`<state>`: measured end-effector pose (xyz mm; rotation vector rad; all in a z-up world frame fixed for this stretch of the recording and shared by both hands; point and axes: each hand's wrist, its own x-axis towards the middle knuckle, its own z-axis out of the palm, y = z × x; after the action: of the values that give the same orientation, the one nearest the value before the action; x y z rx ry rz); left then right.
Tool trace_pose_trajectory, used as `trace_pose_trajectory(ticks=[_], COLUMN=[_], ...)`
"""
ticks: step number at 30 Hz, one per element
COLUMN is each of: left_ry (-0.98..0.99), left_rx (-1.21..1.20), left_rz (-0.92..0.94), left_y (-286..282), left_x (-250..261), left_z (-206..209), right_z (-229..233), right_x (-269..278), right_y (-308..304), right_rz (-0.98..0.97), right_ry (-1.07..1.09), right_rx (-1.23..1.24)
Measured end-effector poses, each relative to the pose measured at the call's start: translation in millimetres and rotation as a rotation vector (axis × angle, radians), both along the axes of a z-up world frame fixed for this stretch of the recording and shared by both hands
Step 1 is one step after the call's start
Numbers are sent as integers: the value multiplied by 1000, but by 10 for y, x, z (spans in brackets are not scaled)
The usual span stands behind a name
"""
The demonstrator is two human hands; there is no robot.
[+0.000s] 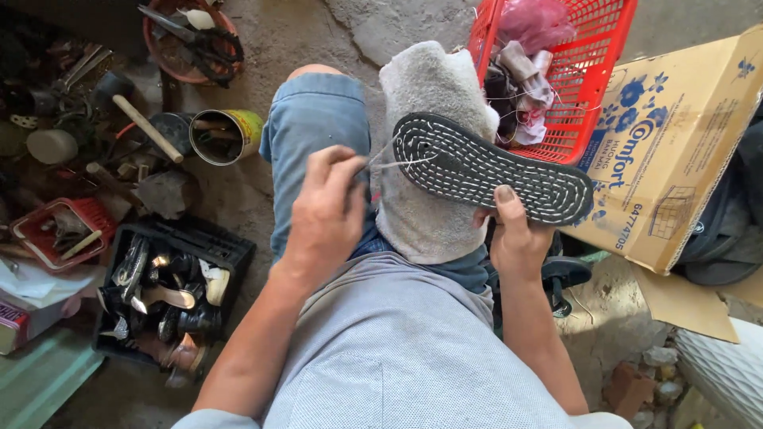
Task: Hand-stitching a rubber sole onto a shoe upper using a needle and thread.
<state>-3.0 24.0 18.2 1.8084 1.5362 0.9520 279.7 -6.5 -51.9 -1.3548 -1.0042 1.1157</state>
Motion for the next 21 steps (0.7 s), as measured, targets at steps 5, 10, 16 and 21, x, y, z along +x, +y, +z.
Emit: trace_pose_trajectory(ticks=[5, 10, 16, 21], left_ry=[-45, 100, 156, 160], left_rx=[-64, -33, -8, -13], left_rz=[-28, -103, -126, -130], left_y=[-111, -172, -77, -52], left_x=[20, 150, 187, 206], left_z=[122, 84, 70, 89], right_z=[-51, 106, 304, 172], right_x=[-12, -155, -202, -163], right_y=[39, 113, 160, 114], right_rz=[-60, -121, -118, -105], right_ry=[93, 139, 81, -11], right_rx=[-24, -17, -32, 23])
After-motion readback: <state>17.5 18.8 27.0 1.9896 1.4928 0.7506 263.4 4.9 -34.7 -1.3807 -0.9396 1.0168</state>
